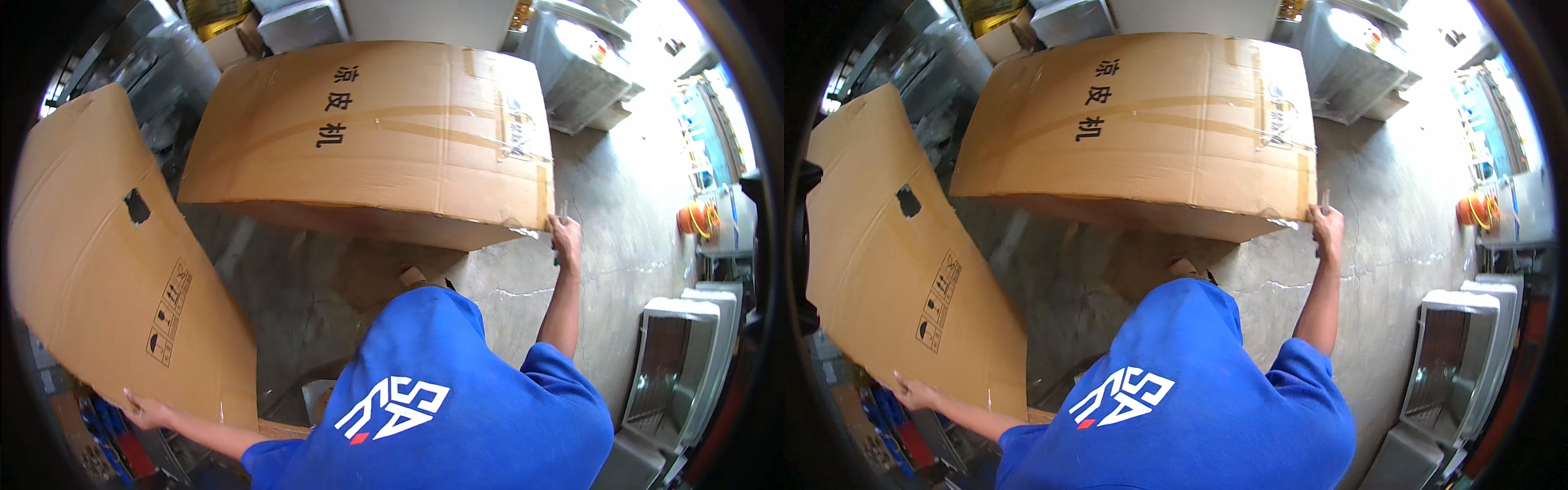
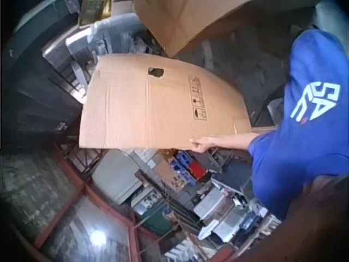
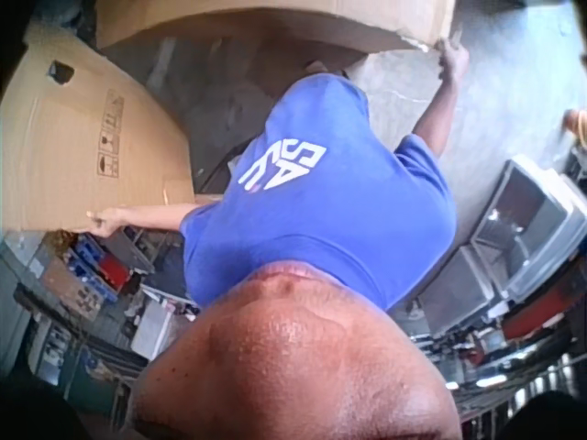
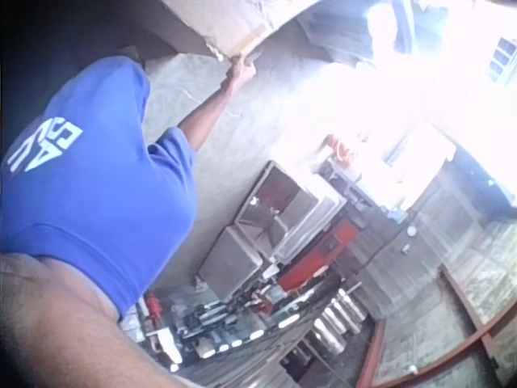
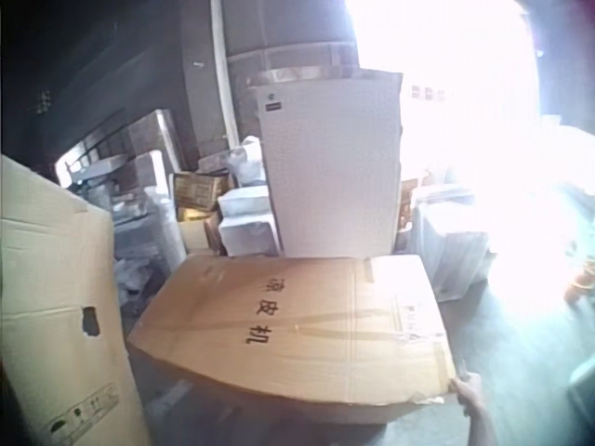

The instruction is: The person uses a hammer to pry open a large cardboard box, then switches to a utility knife to cut the tape and remove the cardboard flaps. The person repeatedly hammers and cuts along the box edges to fully open it.

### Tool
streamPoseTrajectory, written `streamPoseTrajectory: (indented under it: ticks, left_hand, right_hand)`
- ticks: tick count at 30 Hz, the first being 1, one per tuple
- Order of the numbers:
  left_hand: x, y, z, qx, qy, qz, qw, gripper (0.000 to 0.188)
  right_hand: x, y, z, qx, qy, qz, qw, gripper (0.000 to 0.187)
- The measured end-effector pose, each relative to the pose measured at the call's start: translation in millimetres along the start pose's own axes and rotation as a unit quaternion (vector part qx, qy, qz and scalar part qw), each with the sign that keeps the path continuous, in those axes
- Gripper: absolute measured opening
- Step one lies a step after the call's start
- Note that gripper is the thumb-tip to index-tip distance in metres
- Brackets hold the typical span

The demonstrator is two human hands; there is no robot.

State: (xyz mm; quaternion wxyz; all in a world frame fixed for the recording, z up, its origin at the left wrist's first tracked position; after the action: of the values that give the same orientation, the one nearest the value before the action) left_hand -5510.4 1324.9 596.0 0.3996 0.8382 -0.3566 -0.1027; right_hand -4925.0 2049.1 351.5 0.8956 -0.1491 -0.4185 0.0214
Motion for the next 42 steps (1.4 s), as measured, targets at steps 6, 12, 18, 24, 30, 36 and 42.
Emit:
streamPoseTrajectory:
  ticks: [6,12,18,24,30,36,42]
  left_hand:
    - [-44,-2,6,-0.002,0.053,0.006,0.999,0.038]
    - [-64,2,20,0.026,0.028,-0.006,0.999,0.043]
    - [-70,38,66,-0.009,0.133,-0.015,0.991,0.040]
    - [-104,85,113,0.094,0.074,-0.028,0.992,0.039]
    - [-148,151,181,0.116,0.030,0.006,0.993,0.035]
    - [-221,198,251,0.140,0.002,0.052,0.989,0.034]
    - [-309,244,326,0.114,0.066,0.130,0.983,0.036]
  right_hand:
    - [-5,1,66,0.157,-0.199,-0.198,0.947,0.043]
    - [-102,-61,216,0.311,-0.068,0.057,0.946,0.041]
    - [-226,-151,350,0.426,-0.155,0.120,0.883,0.051]
    - [-304,-218,392,0.417,-0.338,0.056,0.842,0.068]
    - [-332,-212,392,0.349,-0.295,0.065,0.887,0.074]
    - [-391,-303,472,0.341,-0.245,0.061,0.905,0.074]
    - [-459,-356,589,0.349,-0.220,0.120,0.903,0.071]
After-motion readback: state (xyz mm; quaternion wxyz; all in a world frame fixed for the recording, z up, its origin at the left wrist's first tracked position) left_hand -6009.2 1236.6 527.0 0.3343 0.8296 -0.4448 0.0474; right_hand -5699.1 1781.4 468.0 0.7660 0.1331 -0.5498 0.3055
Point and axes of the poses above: each hand's wrist, its own y-axis towards the middle knuckle, its own x-axis out of the back of the hand, z = x × y, the point moved 2 cm from there along y, towards the middle knuckle, and after that the axes turned 12 degrees about -y, right-handed, at the moved point
